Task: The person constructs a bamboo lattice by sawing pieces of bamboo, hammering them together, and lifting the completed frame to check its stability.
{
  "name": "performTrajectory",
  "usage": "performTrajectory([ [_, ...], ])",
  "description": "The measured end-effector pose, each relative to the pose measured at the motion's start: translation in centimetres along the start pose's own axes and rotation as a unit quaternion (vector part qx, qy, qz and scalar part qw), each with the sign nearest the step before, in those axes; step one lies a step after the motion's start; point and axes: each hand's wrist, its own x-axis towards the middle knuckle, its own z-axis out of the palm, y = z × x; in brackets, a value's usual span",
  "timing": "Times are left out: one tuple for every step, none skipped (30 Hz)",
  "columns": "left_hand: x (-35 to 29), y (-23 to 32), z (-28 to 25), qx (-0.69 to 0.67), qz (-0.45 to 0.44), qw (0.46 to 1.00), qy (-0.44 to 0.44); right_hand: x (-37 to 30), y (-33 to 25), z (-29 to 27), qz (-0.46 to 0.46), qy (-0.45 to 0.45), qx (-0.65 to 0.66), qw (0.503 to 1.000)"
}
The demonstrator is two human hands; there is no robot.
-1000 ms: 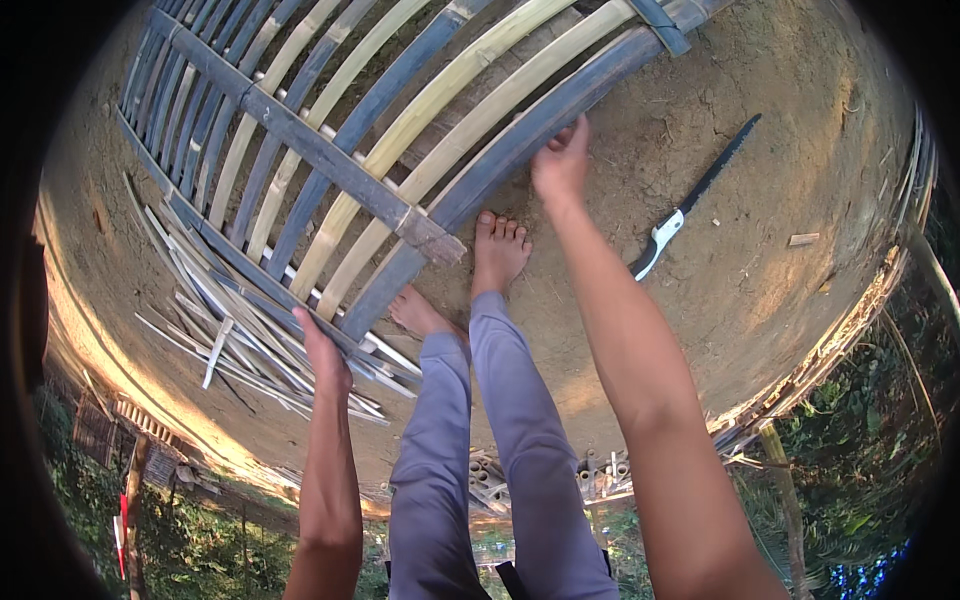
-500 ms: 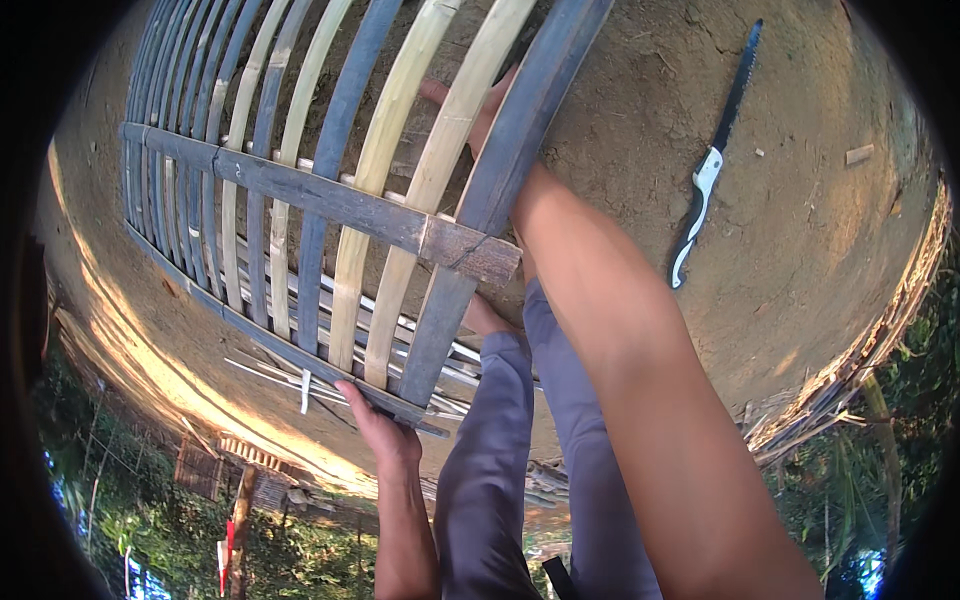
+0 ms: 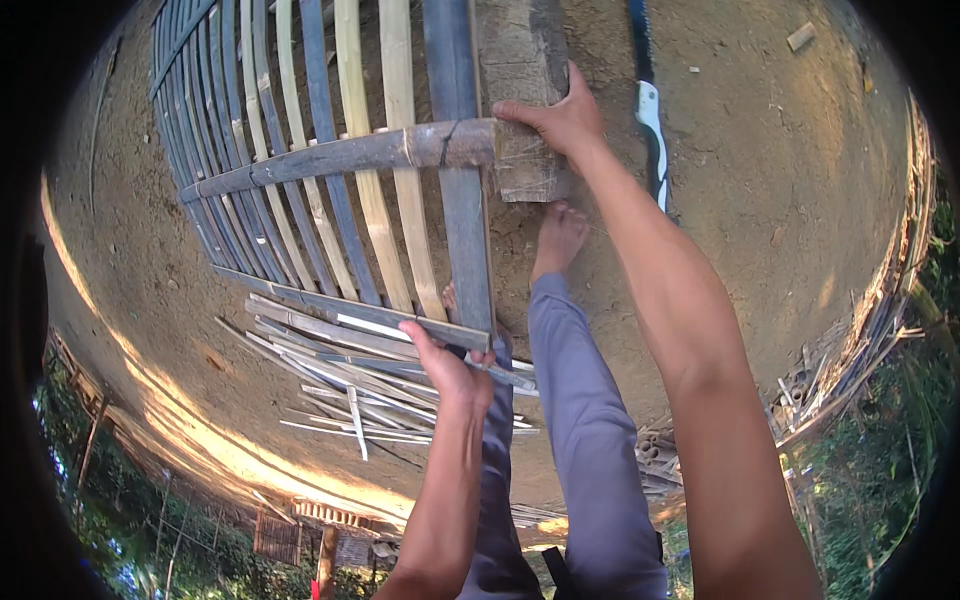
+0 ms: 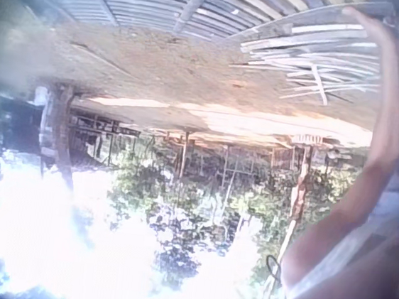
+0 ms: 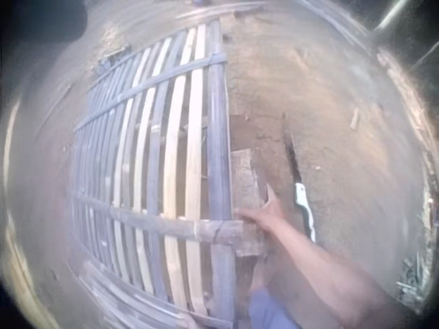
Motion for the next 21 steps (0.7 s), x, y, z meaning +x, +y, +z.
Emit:
performTrajectory([
  [0.7, -0.7, 1.1, -0.007, -0.017, 1.000, -0.014, 0.5, 1.1, -0.8, -0.010, 0.011, -0.043, 0.999],
  [1.2, -1.7, 2.4, -0.012, -0.024, 0.999, 0.018, 0.6, 2.3, -1.8, 0.002, 0.005, -0.062, 0.998],
  [2.1, -3.1, 3.4, -0.020, -0.021, 0.999, 0.041, 0.8, 3.6, -2.8, 0.008, 0.006, -0.026, 1.000],
  [3.2, -3.8, 3.6, -0.011, -0.016, 0.999, 0.031, 0.5, 4.3, -3.3, 0.013, 0.001, 0.014, 1.000],
  [4.2, -4.7, 4.0, -0.002, -0.012, 1.000, 0.021, 0.3, 5.0, -3.8, 0.018, -0.003, 0.054, 0.998],
  [5.2, -5.2, 4.8, 0.014, -0.007, 1.000, 0.027, -0.5, 5.5, -3.9, -0.012, 0.046, 0.018, 0.999],
  [6.0, -5.3, 5.7, 0.031, -0.004, 0.999, 0.035, -1.4, 6.1, -4.1, -0.010, 0.047, 0.035, 0.998],
  [6.3, -5.5, 6.2, 0.050, -0.001, 0.998, 0.042, -2.1, 6.7, -4.5, -0.008, 0.049, 0.052, 0.997],
  [6.1, -6.1, 6.3, 0.047, -0.002, 0.998, 0.044, -2.8, 7.6, -5.4, -0.003, 0.058, 0.063, 0.996],
  [6.1, -6.1, 6.6, 0.043, 0.003, 0.998, 0.047, -4.3, 8.3, -6.0, 0.038, 0.062, 0.088, 0.993],
  [6.1, -6.2, 7.0, 0.039, 0.009, 0.998, 0.050, -5.6, 8.7, -6.2, 0.068, 0.077, 0.101, 0.990],
  [5.6, -6.4, 8.0, 0.029, 0.001, 0.997, 0.071, -6.9, 9.6, -7.0, 0.069, 0.078, 0.089, 0.991],
  [5.6, -7.1, 8.2, 0.037, -0.010, 0.998, 0.041, -8.0, 10.4, -7.9, 0.069, 0.079, 0.075, 0.992],
  [5.6, -7.6, 8.2, 0.045, -0.020, 0.999, 0.012, -8.8, 11.2, -8.4, 0.078, 0.079, 0.083, 0.990],
  [5.8, -8.1, 8.3, 0.052, -0.028, 0.998, -0.017, -9.4, 11.7, -8.6, 0.085, 0.077, 0.092, 0.989],
  [6.0, -8.7, 8.8, 0.062, -0.030, 0.998, -0.015, -9.9, 12.2, -8.7, 0.092, 0.076, 0.100, 0.988],
  [6.2, -8.7, 9.0, 0.067, -0.039, 0.997, -0.004, -10.6, 12.5, -8.5, 0.093, 0.080, 0.117, 0.986],
  [6.4, -8.8, 9.0, 0.073, -0.048, 0.996, 0.008, -11.0, 13.0, -8.7, 0.102, 0.090, 0.108, 0.985],
  [6.6, -8.8, 8.9, 0.078, -0.057, 0.995, 0.021, -11.1, 13.4, -8.9, 0.112, 0.100, 0.100, 0.984],
  [7.0, -8.2, 8.6, 0.143, -0.059, 0.988, 0.003, -10.8, 13.9, -9.1, 0.089, 0.127, 0.027, 0.988],
  [7.5, -7.4, 7.7, 0.207, -0.063, 0.976, -0.016, -10.4, 14.7, -9.6, 0.066, 0.155, -0.048, 0.985],
])
